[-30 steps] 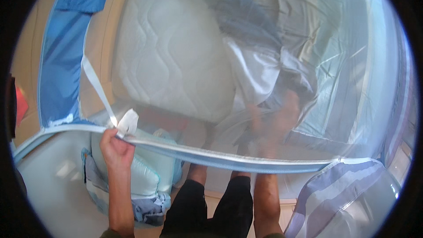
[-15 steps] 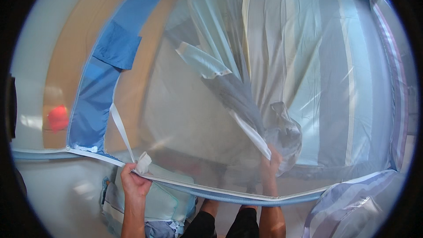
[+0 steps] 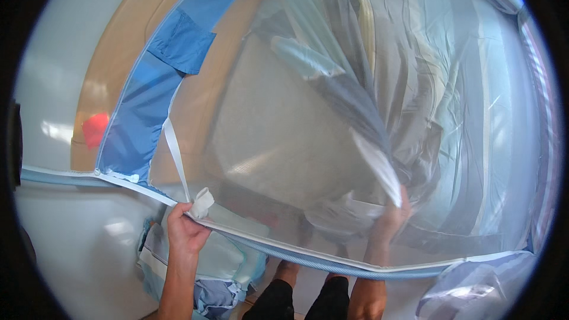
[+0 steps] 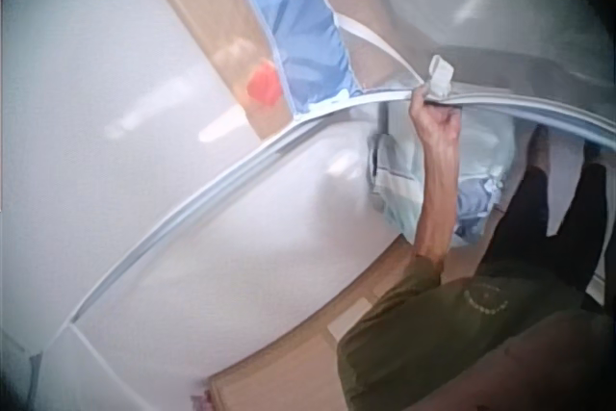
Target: The person assembles a pop-up bed canopy by inserting flexible rods into fabric sleeves and securing the frame. They handle pillows and bedding, then attach the canopy to the bed frame and adjust the mesh cover.
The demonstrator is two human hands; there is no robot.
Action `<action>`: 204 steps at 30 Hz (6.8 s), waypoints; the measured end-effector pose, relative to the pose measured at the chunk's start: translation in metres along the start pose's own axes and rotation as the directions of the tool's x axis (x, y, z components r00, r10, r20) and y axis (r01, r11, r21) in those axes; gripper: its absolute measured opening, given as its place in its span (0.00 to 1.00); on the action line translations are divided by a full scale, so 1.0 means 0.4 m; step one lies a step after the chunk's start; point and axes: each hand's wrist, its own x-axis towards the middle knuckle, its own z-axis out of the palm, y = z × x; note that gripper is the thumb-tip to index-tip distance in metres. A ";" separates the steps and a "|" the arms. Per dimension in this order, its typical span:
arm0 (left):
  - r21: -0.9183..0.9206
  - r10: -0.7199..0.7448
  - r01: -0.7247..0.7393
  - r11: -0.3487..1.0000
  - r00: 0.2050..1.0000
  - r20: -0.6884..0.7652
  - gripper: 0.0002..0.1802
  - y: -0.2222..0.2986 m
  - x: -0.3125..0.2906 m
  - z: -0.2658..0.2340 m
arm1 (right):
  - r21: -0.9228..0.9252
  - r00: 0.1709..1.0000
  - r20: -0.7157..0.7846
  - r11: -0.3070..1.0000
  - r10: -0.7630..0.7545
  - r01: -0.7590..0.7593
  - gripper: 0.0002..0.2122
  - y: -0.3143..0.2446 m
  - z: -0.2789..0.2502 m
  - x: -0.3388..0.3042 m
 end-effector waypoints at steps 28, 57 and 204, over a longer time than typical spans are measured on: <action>-0.113 -0.175 0.172 0.979 0.984 -0.018 0.12 -0.010 0.128 -0.093 | -0.488 0.267 0.867 0.824 0.420 0.288 0.16 -0.332 0.101 -0.366; 0.600 0.298 -0.571 0.560 0.815 0.497 0.34 0.017 0.437 -0.002 | -0.600 0.661 0.736 0.313 -0.145 0.736 0.32 -0.192 0.604 -0.003; 0.862 0.813 -0.360 -0.357 0.334 0.477 0.29 0.760 0.350 -0.870 | 0.002 0.888 0.004 0.888 0.459 -0.459 0.16 0.174 -0.399 -0.673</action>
